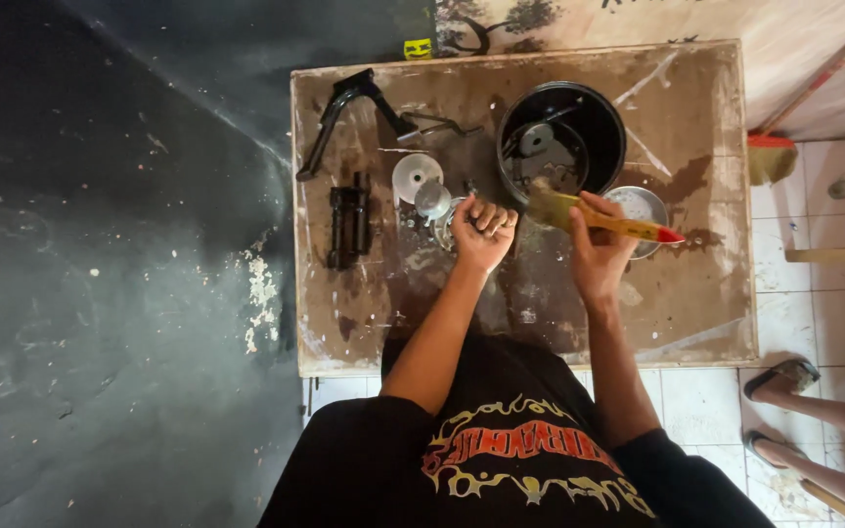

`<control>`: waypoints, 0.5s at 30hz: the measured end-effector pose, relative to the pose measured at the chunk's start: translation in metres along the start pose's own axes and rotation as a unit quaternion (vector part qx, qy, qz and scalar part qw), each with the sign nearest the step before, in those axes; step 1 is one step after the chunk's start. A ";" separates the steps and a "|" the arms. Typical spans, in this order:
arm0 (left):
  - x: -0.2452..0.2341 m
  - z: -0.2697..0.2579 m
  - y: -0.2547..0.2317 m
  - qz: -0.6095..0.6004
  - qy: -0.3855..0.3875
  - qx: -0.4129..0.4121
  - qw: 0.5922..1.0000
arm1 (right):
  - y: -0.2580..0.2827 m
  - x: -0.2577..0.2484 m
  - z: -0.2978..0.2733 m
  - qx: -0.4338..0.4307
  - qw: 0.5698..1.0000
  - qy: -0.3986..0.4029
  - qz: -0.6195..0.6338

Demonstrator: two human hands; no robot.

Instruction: The person cleans small metal parts by scrubbing them with a brush and rinsing them in a bucket of water. They repeatedly dip the parts into the water, scrub them with the brush, and place them back into the bucket.

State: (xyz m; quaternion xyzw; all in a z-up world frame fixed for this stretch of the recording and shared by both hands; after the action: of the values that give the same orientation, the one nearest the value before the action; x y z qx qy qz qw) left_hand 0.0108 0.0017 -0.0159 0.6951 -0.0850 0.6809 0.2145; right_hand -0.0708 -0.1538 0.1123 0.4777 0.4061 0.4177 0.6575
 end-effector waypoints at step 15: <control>-0.014 -0.006 -0.047 -0.012 0.028 0.043 0.999 | -0.022 -0.014 -0.026 0.123 0.981 -0.016 0.148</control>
State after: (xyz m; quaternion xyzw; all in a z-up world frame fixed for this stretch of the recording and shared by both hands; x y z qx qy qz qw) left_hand 0.0238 0.0437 -0.0386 0.6851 -0.0413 0.7006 0.1954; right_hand -0.0962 -0.1633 0.0868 0.6162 0.3692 0.4494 0.5310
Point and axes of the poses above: each hand's wrist, its own z-axis towards the middle knuckle, its own x-axis out of the palm, y = z × x, the point moved 4 cm from there along z, towards the middle knuckle, and after that the axes turned 10 degrees about y, right-handed, at the moved point
